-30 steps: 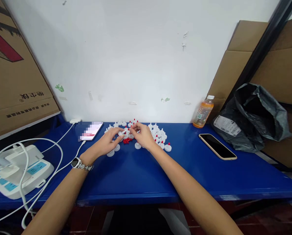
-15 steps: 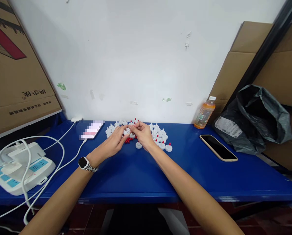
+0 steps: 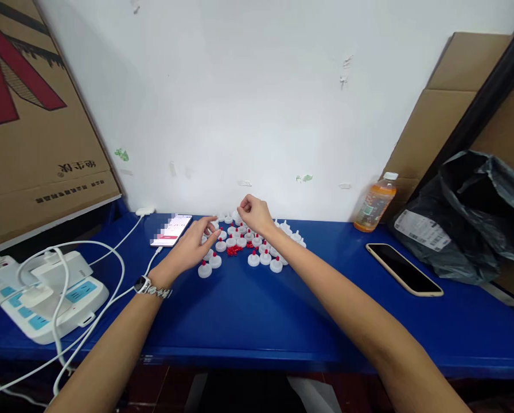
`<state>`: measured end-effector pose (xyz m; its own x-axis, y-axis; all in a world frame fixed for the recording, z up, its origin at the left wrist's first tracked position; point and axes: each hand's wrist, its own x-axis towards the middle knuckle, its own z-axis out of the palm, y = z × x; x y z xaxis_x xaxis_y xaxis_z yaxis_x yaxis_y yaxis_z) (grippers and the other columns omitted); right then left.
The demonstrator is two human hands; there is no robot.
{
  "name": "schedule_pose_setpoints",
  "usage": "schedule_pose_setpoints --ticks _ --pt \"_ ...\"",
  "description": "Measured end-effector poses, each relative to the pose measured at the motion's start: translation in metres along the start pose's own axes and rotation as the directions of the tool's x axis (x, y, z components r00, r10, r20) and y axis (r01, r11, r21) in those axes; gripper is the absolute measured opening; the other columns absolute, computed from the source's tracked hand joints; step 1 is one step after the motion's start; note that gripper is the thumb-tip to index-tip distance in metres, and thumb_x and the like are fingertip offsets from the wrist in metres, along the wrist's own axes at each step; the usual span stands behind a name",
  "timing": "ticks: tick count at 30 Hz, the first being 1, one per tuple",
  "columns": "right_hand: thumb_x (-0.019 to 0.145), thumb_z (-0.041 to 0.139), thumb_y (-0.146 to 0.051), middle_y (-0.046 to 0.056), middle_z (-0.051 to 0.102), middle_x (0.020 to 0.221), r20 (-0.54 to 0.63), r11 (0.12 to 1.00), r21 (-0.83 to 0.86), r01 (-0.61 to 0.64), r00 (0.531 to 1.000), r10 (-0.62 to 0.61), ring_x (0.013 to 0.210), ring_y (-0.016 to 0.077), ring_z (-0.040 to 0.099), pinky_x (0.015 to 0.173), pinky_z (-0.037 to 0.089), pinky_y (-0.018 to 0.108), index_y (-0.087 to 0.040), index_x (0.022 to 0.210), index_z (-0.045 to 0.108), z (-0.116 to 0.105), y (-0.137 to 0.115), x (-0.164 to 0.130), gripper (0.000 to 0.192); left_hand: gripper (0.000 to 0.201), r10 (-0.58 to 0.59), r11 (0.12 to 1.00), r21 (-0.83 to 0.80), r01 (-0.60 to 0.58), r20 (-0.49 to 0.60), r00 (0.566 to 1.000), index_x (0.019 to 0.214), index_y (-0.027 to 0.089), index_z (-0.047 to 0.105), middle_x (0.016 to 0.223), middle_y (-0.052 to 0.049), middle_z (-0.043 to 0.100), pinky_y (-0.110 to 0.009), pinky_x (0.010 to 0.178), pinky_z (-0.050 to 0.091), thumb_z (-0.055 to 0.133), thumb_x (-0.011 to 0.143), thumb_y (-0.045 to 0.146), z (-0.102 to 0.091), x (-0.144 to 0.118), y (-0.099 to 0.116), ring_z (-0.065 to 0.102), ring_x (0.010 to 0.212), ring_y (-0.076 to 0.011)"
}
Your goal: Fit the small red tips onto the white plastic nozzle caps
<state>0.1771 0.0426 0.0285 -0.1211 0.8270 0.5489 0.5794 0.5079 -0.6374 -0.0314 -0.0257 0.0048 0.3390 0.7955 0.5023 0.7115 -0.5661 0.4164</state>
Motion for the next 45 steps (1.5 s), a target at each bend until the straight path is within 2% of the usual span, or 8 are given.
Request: schedule_pose_setpoints --ticks 5,12,19,27,32,39,42,45 --pt "0.085 0.053 -0.019 0.004 0.071 0.083 0.197 0.945 -0.320 0.071 0.980 -0.007 0.075 0.0146 0.063 0.069 0.044 0.023 -0.017 0.089 0.065 0.027 0.014 0.036 0.013 0.027 0.005 1.000 0.016 -0.007 0.114 0.993 0.098 0.021 0.065 0.096 -0.006 0.067 -0.038 0.086 0.047 0.046 0.097 0.041 -0.003 0.000 -0.007 0.061 0.096 -0.0239" --pt "0.077 0.061 -0.013 0.006 0.074 0.088 0.370 0.912 -0.392 0.118 0.928 0.039 0.080 0.0158 0.064 0.073 0.045 0.023 -0.015 0.086 0.072 0.050 0.019 0.055 0.014 0.025 0.005 1.000 0.009 -0.007 0.127 0.992 0.091 0.022 0.066 0.090 -0.005 0.069 -0.036 0.080 0.047 0.049 0.095 0.039 -0.002 0.002 -0.006 0.062 0.091 -0.0240" --pt "0.075 0.068 -0.015 0.001 0.072 0.065 0.542 0.899 -0.416 0.137 0.831 0.124 0.067 0.0144 0.066 0.064 0.047 0.021 -0.017 0.071 0.074 0.038 0.020 0.063 0.007 0.025 -0.031 1.000 0.000 0.031 0.130 0.991 0.090 0.023 0.068 0.087 -0.005 0.069 -0.033 0.075 0.045 0.049 0.095 0.038 -0.006 0.001 -0.009 0.062 0.088 -0.0234" --pt "0.082 0.066 -0.033 0.013 0.074 0.107 0.402 0.831 -0.549 0.083 0.898 0.176 0.096 0.0231 0.067 0.087 0.046 0.031 -0.015 0.102 0.074 0.054 0.013 0.078 0.027 0.026 -0.043 0.998 0.049 0.037 0.126 0.991 0.095 0.022 0.067 0.095 -0.005 0.069 -0.035 0.079 0.043 0.046 0.097 0.037 -0.006 0.001 -0.007 0.060 0.096 -0.0250" --pt "0.076 0.067 -0.015 0.013 0.074 0.099 0.384 0.820 -0.571 0.043 0.897 0.220 0.103 0.0268 0.065 0.100 0.039 0.041 -0.015 0.084 0.073 0.074 0.004 0.080 0.010 0.025 -0.051 0.996 0.075 0.043 0.104 0.993 0.100 0.024 0.065 0.102 -0.005 0.065 -0.041 0.089 0.043 0.045 0.097 0.038 -0.005 0.000 -0.008 0.058 0.102 -0.0258" --pt "0.087 0.055 -0.019 0.005 0.075 0.096 0.265 0.910 -0.415 0.031 0.960 0.088 0.091 0.0179 0.067 0.088 0.045 0.031 -0.018 0.094 0.067 0.029 -0.026 0.033 0.014 0.042 -0.002 0.996 0.087 0.010 -0.093 0.996 0.130 0.020 0.049 0.124 -0.011 0.052 -0.044 0.096 0.044 0.054 0.093 0.041 -0.002 -0.002 0.005 0.051 0.116 -0.0284" --pt "0.085 0.060 -0.024 0.003 0.072 0.074 0.258 0.997 0.069 -0.044 0.966 0.025 0.071 0.0157 0.067 0.069 0.048 0.027 -0.017 0.086 0.060 0.004 -0.041 -0.009 0.007 0.049 0.034 0.995 0.092 -0.025 -0.096 0.995 0.136 0.022 0.043 0.130 -0.011 0.052 -0.045 0.097 0.044 0.056 0.093 0.039 0.004 -0.002 0.015 0.049 0.120 -0.0296" --pt "0.086 0.061 -0.030 0.001 0.070 0.071 0.265 0.967 0.250 -0.048 0.964 -0.021 0.067 0.0146 0.065 0.065 0.046 0.026 -0.018 0.084 0.058 -0.010 -0.046 -0.046 0.012 0.030 0.081 0.993 0.089 -0.084 0.038 0.996 0.125 0.022 0.051 0.116 -0.008 0.061 -0.045 0.094 0.044 0.045 0.099 0.037 0.011 -0.001 0.021 0.055 0.110 -0.0277"
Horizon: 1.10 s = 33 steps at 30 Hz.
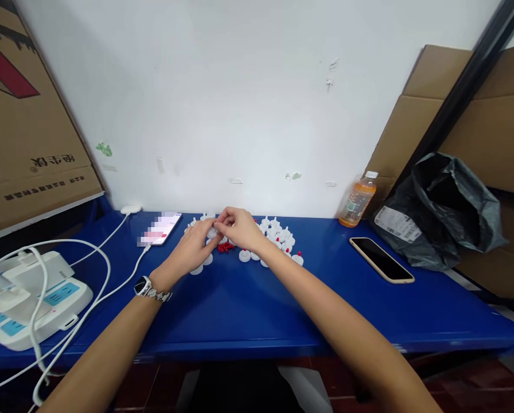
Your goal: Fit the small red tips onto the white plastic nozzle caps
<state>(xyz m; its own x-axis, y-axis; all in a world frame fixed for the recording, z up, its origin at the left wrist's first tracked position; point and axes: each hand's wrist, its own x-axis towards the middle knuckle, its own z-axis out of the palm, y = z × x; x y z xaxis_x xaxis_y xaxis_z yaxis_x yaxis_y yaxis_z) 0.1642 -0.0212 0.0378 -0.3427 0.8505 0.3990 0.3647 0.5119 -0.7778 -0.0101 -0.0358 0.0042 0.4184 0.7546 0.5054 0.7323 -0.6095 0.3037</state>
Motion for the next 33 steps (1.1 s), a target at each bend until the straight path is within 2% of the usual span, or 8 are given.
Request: schedule_pose_setpoints --ticks 4,8,12,18,23,27,30,33 --pt "0.088 0.062 -0.041 0.001 0.066 0.075 -0.103 0.938 -0.346 0.014 0.993 -0.053 0.073 0.0167 0.058 0.076 0.041 0.032 -0.019 0.090 0.062 -0.006 0.011 -0.033 0.022 0.028 0.060 0.997 -0.052 -0.055 0.100 0.993 0.116 0.021 0.056 0.114 -0.009 0.063 -0.044 0.094 0.045 0.039 0.101 0.038 0.006 -0.001 0.001 0.057 0.108 -0.0266" --pt "0.086 0.064 -0.033 0.005 0.066 0.087 0.041 0.674 -0.733 0.093 0.995 -0.093 0.092 0.0236 0.052 0.086 0.030 0.040 -0.021 0.083 0.067 -0.020 0.026 -0.052 0.013 0.027 0.082 0.995 -0.076 -0.072 0.130 0.988 0.113 0.021 0.057 0.117 -0.009 0.063 -0.046 0.101 0.043 0.041 0.100 0.037 0.009 -0.001 0.004 0.056 0.113 -0.0275" --pt "0.085 0.060 -0.021 0.006 0.065 0.087 0.092 0.579 -0.812 0.074 0.996 0.001 0.092 0.0239 0.049 0.084 0.027 0.040 -0.021 0.081 0.069 -0.033 0.029 -0.062 0.011 0.029 0.066 0.996 -0.076 -0.055 0.144 0.987 0.112 0.022 0.059 0.117 -0.009 0.063 -0.051 0.107 0.039 0.040 0.099 0.041 0.012 0.001 0.008 0.057 0.115 -0.0282" --pt "0.086 0.066 -0.037 0.009 0.065 0.096 0.111 0.570 -0.818 0.080 0.994 0.019 0.098 0.0269 0.048 0.087 0.027 0.042 -0.021 0.090 0.072 -0.029 0.032 -0.054 0.017 0.030 0.104 0.994 -0.052 -0.098 0.141 0.985 0.112 0.022 0.058 0.114 -0.009 0.063 -0.048 0.102 0.043 0.039 0.100 0.042 0.017 0.003 0.008 0.057 0.112 -0.0273" --pt "0.088 0.062 -0.027 0.010 0.067 0.094 0.151 0.556 -0.822 0.125 0.989 0.000 0.099 0.0283 0.049 0.086 0.030 0.043 -0.019 0.087 0.072 -0.021 0.040 -0.048 0.013 0.027 0.120 0.993 -0.024 -0.117 0.148 0.982 0.106 0.021 0.059 0.106 -0.009 0.064 -0.045 0.096 0.046 0.040 0.101 0.039 0.017 0.002 0.009 0.058 0.105 -0.0259" --pt "0.083 0.062 -0.022 0.006 0.069 0.085 0.022 0.751 -0.658 0.046 0.999 -0.042 0.091 0.0236 0.054 0.086 0.035 0.041 -0.018 0.079 0.067 -0.021 0.038 -0.042 0.008 0.028 0.103 0.995 -0.031 -0.100 0.132 0.986 0.112 0.021 0.057 0.111 -0.009 0.064 -0.047 0.100 0.044 0.039 0.101 0.039 0.015 0.001 0.011 0.058 0.109 -0.0269" --pt "0.081 0.062 -0.024 0.003 0.068 0.078 -0.133 0.972 -0.228 -0.052 0.991 0.022 0.074 0.0168 0.058 0.074 0.043 0.033 -0.018 0.081 0.063 -0.018 0.031 -0.033 0.006 0.036 0.056 0.997 -0.051 -0.050 0.123 0.991 0.127 0.021 0.051 0.123 -0.012 0.062 -0.050 0.104 0.041 0.038 0.101 0.042 0.014 0.000 0.012 0.056 0.118 -0.0293" --pt "0.079 0.065 -0.035 0.001 0.067 0.074 -0.177 0.979 0.198 -0.053 0.980 0.088 0.065 0.0146 0.060 0.064 0.045 0.028 -0.019 0.082 0.059 -0.011 0.024 -0.025 0.018 0.045 0.009 0.998 -0.068 -0.001 0.121 0.993 0.139 0.021 0.043 0.135 -0.014 0.056 -0.052 0.106 0.040 0.037 0.101 0.044 0.012 -0.002 0.013 0.052 0.125 -0.0311"
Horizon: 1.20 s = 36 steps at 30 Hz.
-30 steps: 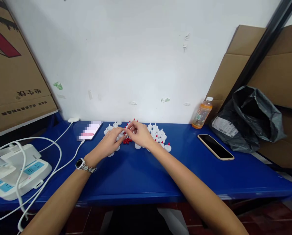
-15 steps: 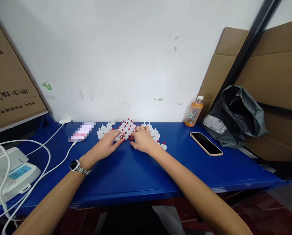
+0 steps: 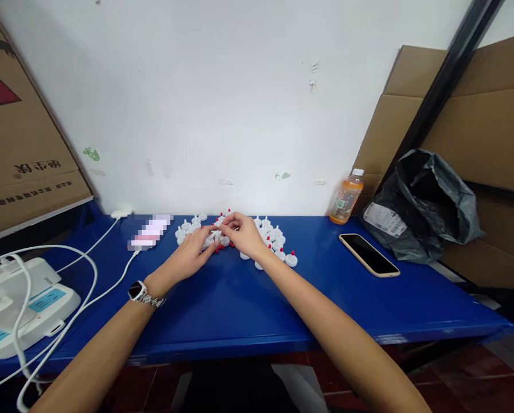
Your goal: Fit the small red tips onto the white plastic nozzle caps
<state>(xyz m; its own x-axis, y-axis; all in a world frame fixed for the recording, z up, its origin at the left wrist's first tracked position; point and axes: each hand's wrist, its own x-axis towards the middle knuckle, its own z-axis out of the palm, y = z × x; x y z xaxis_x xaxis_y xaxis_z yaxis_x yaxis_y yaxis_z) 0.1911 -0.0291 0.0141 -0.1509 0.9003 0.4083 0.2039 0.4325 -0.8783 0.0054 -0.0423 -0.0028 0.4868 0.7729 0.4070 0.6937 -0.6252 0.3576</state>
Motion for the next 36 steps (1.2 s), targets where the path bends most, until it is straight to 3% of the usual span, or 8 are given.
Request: schedule_pose_setpoints --ticks 5,13,18,25,27,32,34,36 --pt "0.073 0.073 -0.050 0.001 0.067 0.070 0.038 0.980 0.196 -0.042 0.999 0.035 0.064 0.0142 0.062 0.061 0.047 0.026 -0.019 0.080 0.061 0.015 0.001 -0.001 0.034 0.047 -0.008 1.000 -0.003 0.008 -0.011 1.000 0.142 0.018 0.039 0.137 -0.016 0.055 -0.052 0.106 0.040 0.035 0.102 0.042 -0.002 -0.002 0.003 0.052 0.125 -0.0314" --pt "0.076 0.073 -0.045 0.000 0.064 0.070 -0.130 0.972 0.232 0.039 0.992 -0.009 0.064 0.0143 0.060 0.062 0.047 0.027 -0.020 0.078 0.059 0.026 0.008 -0.006 0.030 0.042 0.031 0.998 -0.061 -0.035 -0.059 0.998 0.138 0.020 0.043 0.130 -0.014 0.060 -0.050 0.103 0.043 0.038 0.102 0.039 -0.003 -0.002 0.006 0.056 0.120 -0.0296" --pt "0.083 0.067 -0.041 -0.002 0.057 0.068 -0.212 0.978 0.163 0.129 0.973 -0.093 0.061 0.0127 0.052 0.060 0.044 0.027 -0.021 0.074 0.054 0.038 0.003 -0.016 0.026 0.039 0.046 0.990 -0.134 -0.054 -0.060 0.997 0.137 0.018 0.042 0.131 -0.015 0.058 -0.049 0.107 0.042 0.036 0.102 0.035 -0.002 -0.003 0.007 0.055 0.122 -0.0276" --pt "0.088 0.059 -0.037 -0.002 0.056 0.072 -0.256 0.985 0.001 0.171 0.952 -0.166 0.065 0.0131 0.051 0.065 0.044 0.027 -0.022 0.075 0.052 0.045 -0.008 -0.024 0.021 0.055 0.032 0.977 -0.208 -0.055 -0.110 0.993 0.151 0.019 0.022 0.153 -0.018 0.038 -0.049 0.118 0.032 0.037 0.101 0.035 0.003 -0.005 0.003 0.037 0.144 -0.0280" --pt "0.086 0.060 -0.036 -0.002 0.058 0.071 -0.209 0.989 -0.007 0.151 0.967 -0.149 0.062 0.0129 0.052 0.061 0.044 0.027 -0.022 0.075 0.051 0.042 -0.007 -0.016 0.020 0.058 0.028 0.973 -0.223 -0.052 -0.113 0.993 0.153 0.020 0.019 0.150 -0.018 0.041 -0.048 0.115 0.036 0.037 0.101 0.037 0.001 -0.005 0.001 0.041 0.141 -0.0276" --pt "0.078 0.062 -0.029 -0.002 0.062 0.062 0.054 0.994 -0.067 0.089 0.995 -0.085 0.059 0.0148 0.060 0.057 0.045 0.026 -0.022 0.076 0.050 0.026 -0.012 0.033 0.014 0.072 -0.067 0.986 -0.163 0.040 -0.164 0.984 0.154 0.016 0.018 0.133 -0.018 0.054 -0.048 0.105 0.044 0.046 0.097 0.050 -0.012 -0.005 -0.011 0.054 0.125 -0.0298" --pt "0.077 0.058 -0.024 -0.002 0.064 0.063 0.010 0.978 -0.179 0.111 0.994 -0.111 0.058 0.0143 0.061 0.057 0.044 0.025 -0.021 0.076 0.050 0.023 -0.013 0.059 0.008 0.068 -0.093 0.993 -0.087 0.075 -0.223 0.970 0.150 0.017 0.027 0.125 -0.015 0.059 -0.048 0.101 0.045 0.050 0.095 0.051 -0.019 -0.005 -0.021 0.056 0.118 -0.0296" --pt "0.078 0.055 -0.021 0.000 0.067 0.067 0.004 0.931 -0.345 0.117 0.992 -0.123 0.062 0.0140 0.062 0.061 0.045 0.024 -0.020 0.079 0.053 0.026 -0.009 0.082 0.002 0.046 -0.113 0.994 -0.038 0.106 -0.267 0.957 0.136 0.019 0.045 0.116 -0.011 0.063 -0.044 0.096 0.046 0.045 0.098 0.045 -0.025 -0.006 -0.032 0.058 0.111 -0.0270"
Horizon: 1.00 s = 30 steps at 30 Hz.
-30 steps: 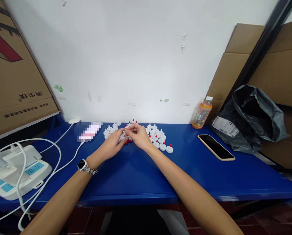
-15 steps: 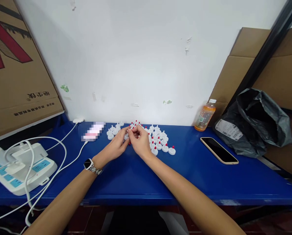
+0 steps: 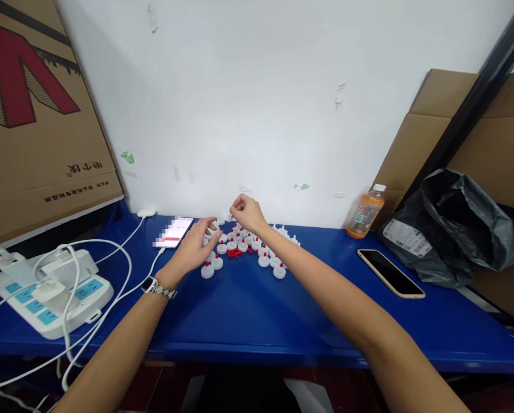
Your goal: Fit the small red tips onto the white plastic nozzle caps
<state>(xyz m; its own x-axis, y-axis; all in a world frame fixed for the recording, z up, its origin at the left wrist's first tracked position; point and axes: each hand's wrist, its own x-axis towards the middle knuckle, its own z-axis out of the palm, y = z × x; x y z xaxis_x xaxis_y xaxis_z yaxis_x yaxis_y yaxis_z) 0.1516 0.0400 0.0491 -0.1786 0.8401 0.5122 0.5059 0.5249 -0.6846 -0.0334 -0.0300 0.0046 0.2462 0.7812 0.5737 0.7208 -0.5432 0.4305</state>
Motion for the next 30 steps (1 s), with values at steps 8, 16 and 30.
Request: schedule_pose_setpoints --ticks 8,16,30 --pt "0.074 0.059 -0.012 0.006 0.072 0.079 0.257 0.905 -0.415 0.094 0.966 0.017 0.072 0.0160 0.062 0.065 0.042 0.024 -0.016 0.080 0.066 0.051 0.036 0.042 0.009 0.026 -0.070 0.986 0.163 0.047 0.138 0.988 0.103 0.023 0.062 0.102 -0.008 0.064 -0.043 0.085 0.047 0.038 0.099 0.033 -0.002 -0.002 -0.020 0.058 0.098 -0.0272" --pt "0.079 0.067 -0.031 0.005 0.073 0.080 0.363 0.855 -0.507 0.109 0.926 0.097 0.076 0.0184 0.064 0.072 0.045 0.027 -0.018 0.083 0.070 0.048 0.040 0.042 0.013 0.029 -0.075 0.983 0.177 0.044 0.172 0.982 0.096 0.023 0.063 0.097 -0.009 0.064 -0.043 0.082 0.047 0.038 0.099 0.038 0.002 -0.002 -0.019 0.058 0.097 -0.0285" --pt "0.086 0.059 -0.020 0.009 0.074 0.096 0.200 0.889 -0.458 -0.008 0.973 0.112 0.087 0.0174 0.065 0.077 0.046 0.026 -0.015 0.091 0.070 0.056 0.030 0.057 0.013 0.029 -0.062 0.983 0.175 0.046 0.085 0.995 0.118 0.021 0.055 0.114 -0.011 0.057 -0.046 0.091 0.046 0.044 0.097 0.038 0.000 -0.004 -0.009 0.054 0.109 -0.0297"
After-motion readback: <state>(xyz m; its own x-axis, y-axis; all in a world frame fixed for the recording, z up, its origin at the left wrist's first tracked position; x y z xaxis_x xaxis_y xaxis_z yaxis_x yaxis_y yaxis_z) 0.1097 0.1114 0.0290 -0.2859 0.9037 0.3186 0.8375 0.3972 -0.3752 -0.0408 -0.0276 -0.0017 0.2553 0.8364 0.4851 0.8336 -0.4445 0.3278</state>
